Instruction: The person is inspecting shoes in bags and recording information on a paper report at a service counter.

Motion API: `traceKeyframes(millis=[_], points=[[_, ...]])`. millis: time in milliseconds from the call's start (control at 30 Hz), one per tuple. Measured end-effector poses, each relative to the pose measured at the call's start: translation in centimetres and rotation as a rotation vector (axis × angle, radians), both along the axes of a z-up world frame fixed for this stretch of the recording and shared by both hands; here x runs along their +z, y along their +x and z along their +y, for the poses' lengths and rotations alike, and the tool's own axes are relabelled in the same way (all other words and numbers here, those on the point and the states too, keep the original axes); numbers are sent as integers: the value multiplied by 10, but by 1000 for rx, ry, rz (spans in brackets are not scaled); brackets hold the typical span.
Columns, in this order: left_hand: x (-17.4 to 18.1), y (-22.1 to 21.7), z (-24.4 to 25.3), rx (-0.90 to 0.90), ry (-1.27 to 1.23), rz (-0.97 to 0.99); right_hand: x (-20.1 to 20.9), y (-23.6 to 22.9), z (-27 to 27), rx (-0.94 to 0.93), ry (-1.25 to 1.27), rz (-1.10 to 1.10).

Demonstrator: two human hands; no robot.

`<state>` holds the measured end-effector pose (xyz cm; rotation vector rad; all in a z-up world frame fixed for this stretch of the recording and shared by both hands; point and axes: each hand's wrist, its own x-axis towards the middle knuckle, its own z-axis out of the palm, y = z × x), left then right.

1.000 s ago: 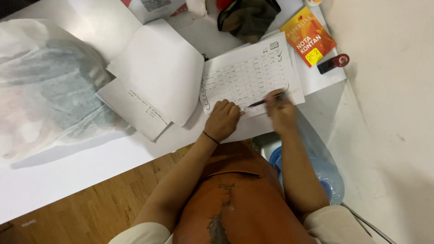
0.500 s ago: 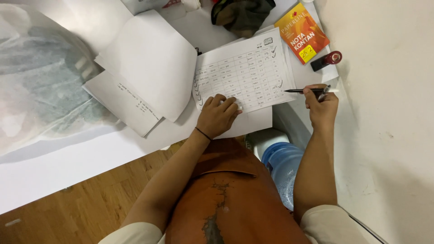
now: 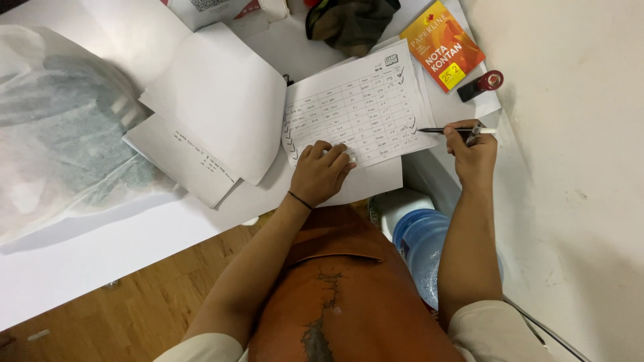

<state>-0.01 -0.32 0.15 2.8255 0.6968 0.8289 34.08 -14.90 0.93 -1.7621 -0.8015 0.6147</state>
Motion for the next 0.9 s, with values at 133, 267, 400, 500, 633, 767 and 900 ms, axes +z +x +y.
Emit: traceKeyframes(millis=[133,267,400,500,633,767,900], points=[[1,0,0,4,4,4,4,0,-4,23,-11,-1],[-1,0,1,7,19,-2,-1,3,-6,53,-12,-16],[3,1,1,7,14,8,-5,6,-4,31,58,-31],[2,1,1,9,25,10,-5,2,-9,7,111,25],[4,1,1,6,25,9,-3,-23,-5,83,122,55],[5,1,1,2,41,19,22,-65,11,254,168,169],[4,0,1,4,33,25,29,-80,24,339,168,218]])
